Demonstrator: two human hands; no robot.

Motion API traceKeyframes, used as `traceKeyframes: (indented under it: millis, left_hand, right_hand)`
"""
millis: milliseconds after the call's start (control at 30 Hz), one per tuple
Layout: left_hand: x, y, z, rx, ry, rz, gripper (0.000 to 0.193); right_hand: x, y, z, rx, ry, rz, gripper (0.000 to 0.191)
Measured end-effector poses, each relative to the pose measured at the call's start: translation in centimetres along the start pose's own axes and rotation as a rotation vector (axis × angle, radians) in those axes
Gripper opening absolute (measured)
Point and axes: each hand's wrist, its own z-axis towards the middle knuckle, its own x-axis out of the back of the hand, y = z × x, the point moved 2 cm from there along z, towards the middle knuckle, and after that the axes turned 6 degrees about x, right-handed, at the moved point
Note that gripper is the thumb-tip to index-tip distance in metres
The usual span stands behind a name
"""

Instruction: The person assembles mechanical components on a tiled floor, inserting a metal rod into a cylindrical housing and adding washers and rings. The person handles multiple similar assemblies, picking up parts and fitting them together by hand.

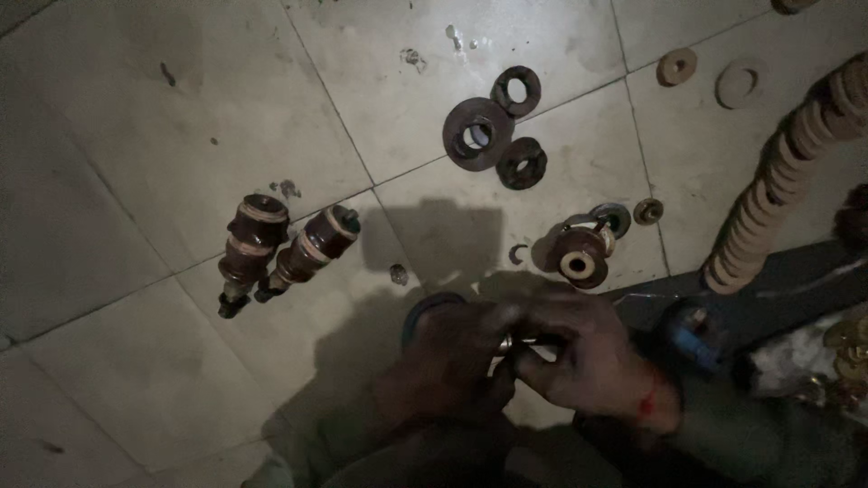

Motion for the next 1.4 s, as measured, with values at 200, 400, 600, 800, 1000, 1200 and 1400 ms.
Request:
traceKeyframes:
  millis: [200,400,600,800,1000,1200,1400]
  left_hand:
    - [0.2,-0.8,-0.2,-0.039,0.004,0.067,0.068]
    - [0.2,-0.6,0.8,0.172,-0.076,0.222,0.074]
    - [1.3,-0.7,0.6,0.404,-0.207,0.111,0.049]
    - [1.0,-1.2,0.8,0.459,-0.351,0.224,0.027]
    - [1.2,-0.8,0.5,0.147,-0.027,0.159,0.035]
    - [1.0,-1.4,0.3,0.129,0.112,0.209,0.032]
    - [0.3,-2.0,0.5,0.093,0.011,0.093,0.027]
  right_hand:
    - [0.1,1.4,-0.5,0.049,0.013,-0.14,0.038]
    - [-0.5,0.5,-0.2,-0.067,0.042,-0.042,0.026]
    - [0.3,0.3,1.3,-0.253,-0.175,0.078,0.027]
    - [0.8,1.4,1.7,-0.152,-0.163,-0.111,0.024]
    - [1.2,1.4,1.9,-0.062,-0.259,-0.113,0.015]
    - [0.7,0.3,1.6,0.046,-0.093,-0.222,0.023]
    - [-0.1,-0.7,2.1,0.27,0.027,-0.17,0.038]
